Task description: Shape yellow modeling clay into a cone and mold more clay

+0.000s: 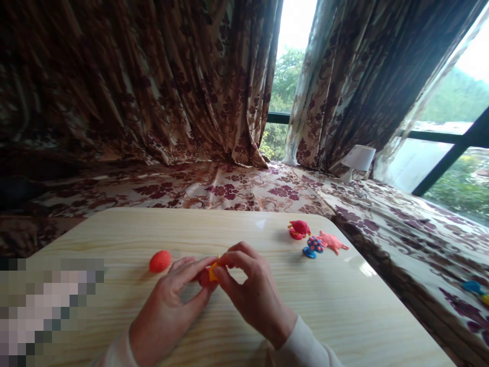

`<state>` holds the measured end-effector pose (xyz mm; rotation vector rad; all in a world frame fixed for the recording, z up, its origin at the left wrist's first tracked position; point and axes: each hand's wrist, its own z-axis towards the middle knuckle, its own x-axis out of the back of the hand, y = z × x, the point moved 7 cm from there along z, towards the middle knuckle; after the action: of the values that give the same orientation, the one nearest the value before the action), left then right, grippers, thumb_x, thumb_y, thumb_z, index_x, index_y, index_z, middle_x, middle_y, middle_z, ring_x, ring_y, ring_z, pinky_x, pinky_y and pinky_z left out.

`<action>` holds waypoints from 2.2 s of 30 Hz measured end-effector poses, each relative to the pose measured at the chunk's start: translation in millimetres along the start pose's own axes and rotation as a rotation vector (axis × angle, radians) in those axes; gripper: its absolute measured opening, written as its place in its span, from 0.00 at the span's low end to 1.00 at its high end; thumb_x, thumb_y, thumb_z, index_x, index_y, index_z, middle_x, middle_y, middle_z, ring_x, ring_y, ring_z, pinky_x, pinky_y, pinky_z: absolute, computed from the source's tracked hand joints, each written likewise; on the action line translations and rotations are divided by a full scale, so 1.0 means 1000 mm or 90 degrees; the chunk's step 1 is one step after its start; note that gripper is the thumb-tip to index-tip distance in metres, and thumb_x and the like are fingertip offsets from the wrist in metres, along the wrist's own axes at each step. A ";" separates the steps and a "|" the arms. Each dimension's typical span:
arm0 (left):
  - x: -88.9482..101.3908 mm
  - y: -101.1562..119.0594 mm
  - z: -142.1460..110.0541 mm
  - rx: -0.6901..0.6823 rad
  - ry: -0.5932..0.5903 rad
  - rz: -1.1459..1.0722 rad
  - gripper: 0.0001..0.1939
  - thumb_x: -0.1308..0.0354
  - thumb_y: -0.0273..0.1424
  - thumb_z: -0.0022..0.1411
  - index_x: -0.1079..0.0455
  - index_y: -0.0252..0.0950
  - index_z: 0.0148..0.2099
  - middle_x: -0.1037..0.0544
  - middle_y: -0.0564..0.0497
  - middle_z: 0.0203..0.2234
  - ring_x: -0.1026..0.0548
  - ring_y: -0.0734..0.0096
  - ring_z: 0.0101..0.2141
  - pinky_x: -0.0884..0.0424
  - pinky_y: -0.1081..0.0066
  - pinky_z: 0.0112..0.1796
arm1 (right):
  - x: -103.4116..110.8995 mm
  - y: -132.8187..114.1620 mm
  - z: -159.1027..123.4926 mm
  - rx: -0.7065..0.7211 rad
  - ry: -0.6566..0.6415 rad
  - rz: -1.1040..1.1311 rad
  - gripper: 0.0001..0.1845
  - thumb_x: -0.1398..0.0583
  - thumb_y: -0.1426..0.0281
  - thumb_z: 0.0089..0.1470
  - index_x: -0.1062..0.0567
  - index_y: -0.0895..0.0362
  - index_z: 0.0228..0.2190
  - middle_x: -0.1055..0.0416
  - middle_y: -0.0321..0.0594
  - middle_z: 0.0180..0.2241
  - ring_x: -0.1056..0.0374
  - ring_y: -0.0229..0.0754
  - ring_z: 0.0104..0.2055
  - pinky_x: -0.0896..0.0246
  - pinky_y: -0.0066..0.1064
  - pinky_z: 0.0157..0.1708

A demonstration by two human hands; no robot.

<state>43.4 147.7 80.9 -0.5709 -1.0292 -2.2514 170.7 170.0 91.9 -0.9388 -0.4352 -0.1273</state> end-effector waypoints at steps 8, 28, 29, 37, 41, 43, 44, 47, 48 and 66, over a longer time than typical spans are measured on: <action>0.000 -0.001 0.000 0.015 -0.009 -0.027 0.15 0.42 0.28 0.55 0.28 0.38 0.47 0.18 0.49 0.33 0.21 0.63 0.32 0.29 0.54 0.45 | 0.006 -0.002 0.001 -0.003 0.036 0.014 0.09 0.44 0.72 0.59 0.25 0.57 0.28 0.31 0.40 0.30 0.33 0.38 0.32 0.38 0.28 0.33; -0.002 -0.021 -0.005 0.255 0.008 -0.203 0.16 0.36 0.31 0.50 0.27 0.39 0.43 0.22 0.49 0.34 0.25 0.68 0.33 0.29 0.70 0.40 | 0.004 0.003 -0.002 -0.020 0.046 0.004 0.09 0.44 0.70 0.58 0.28 0.58 0.27 0.32 0.35 0.24 0.37 0.35 0.26 0.42 0.26 0.27; -0.003 -0.022 -0.005 0.266 0.008 -0.215 0.16 0.36 0.31 0.49 0.27 0.39 0.43 0.22 0.50 0.34 0.25 0.69 0.32 0.29 0.71 0.39 | 0.004 0.002 -0.002 -0.014 0.048 0.004 0.10 0.45 0.70 0.59 0.29 0.58 0.27 0.32 0.35 0.23 0.38 0.35 0.25 0.42 0.26 0.27; -0.008 -0.018 -0.006 0.358 -0.040 -0.431 0.16 0.37 0.32 0.52 0.33 0.40 0.44 0.21 0.50 0.36 0.24 0.67 0.39 0.32 0.71 0.44 | 0.005 -0.001 -0.003 0.047 0.057 0.039 0.04 0.41 0.75 0.55 0.28 0.57 0.34 0.32 0.37 0.30 0.35 0.36 0.30 0.37 0.27 0.31; -0.012 -0.022 -0.006 0.409 -0.041 -0.560 0.12 0.42 0.41 0.57 0.36 0.38 0.36 0.22 0.53 0.28 0.24 0.70 0.33 0.31 0.73 0.37 | -0.001 -0.015 -0.006 0.125 0.009 -0.004 0.11 0.41 0.80 0.54 0.27 0.54 0.39 0.33 0.39 0.35 0.34 0.37 0.36 0.36 0.28 0.36; -0.014 -0.027 -0.006 0.445 -0.013 -0.603 0.14 0.39 0.42 0.54 0.37 0.38 0.32 0.23 0.54 0.25 0.25 0.71 0.30 0.31 0.74 0.35 | -0.004 -0.019 -0.007 0.144 0.000 -0.013 0.14 0.42 0.80 0.54 0.28 0.54 0.41 0.33 0.39 0.36 0.34 0.37 0.38 0.36 0.28 0.38; -0.015 -0.029 -0.007 0.466 0.000 -0.642 0.15 0.38 0.42 0.53 0.36 0.37 0.32 0.23 0.54 0.25 0.24 0.71 0.30 0.30 0.73 0.35 | -0.003 -0.021 -0.007 0.147 0.009 -0.018 0.14 0.41 0.80 0.54 0.28 0.54 0.41 0.33 0.39 0.37 0.34 0.37 0.38 0.36 0.28 0.38; -0.022 -0.028 -0.007 0.507 0.016 -0.784 0.15 0.39 0.41 0.54 0.32 0.36 0.38 0.21 0.51 0.31 0.23 0.68 0.35 0.30 0.71 0.38 | 0.000 -0.020 -0.006 0.139 0.047 -0.028 0.13 0.39 0.79 0.52 0.28 0.55 0.40 0.32 0.39 0.36 0.34 0.37 0.37 0.36 0.28 0.37; -0.024 -0.026 -0.008 0.515 0.011 -0.820 0.15 0.39 0.41 0.54 0.30 0.35 0.38 0.21 0.50 0.33 0.23 0.67 0.37 0.30 0.71 0.39 | 0.001 -0.019 -0.005 0.136 0.056 -0.028 0.12 0.39 0.80 0.52 0.28 0.55 0.39 0.32 0.38 0.35 0.34 0.37 0.36 0.35 0.28 0.37; -0.042 -0.017 -0.017 0.614 -0.092 -1.009 0.08 0.40 0.30 0.58 0.24 0.30 0.37 0.21 0.46 0.33 0.25 0.74 0.32 0.26 0.73 0.37 | 0.007 -0.023 -0.007 0.140 0.058 -0.036 0.10 0.39 0.77 0.53 0.25 0.53 0.38 0.30 0.40 0.35 0.32 0.40 0.37 0.34 0.30 0.35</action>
<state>60.9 156.8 36.6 0.8375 -3.0400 -2.1694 172.7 151.3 108.8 -0.7013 -0.3832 -0.1694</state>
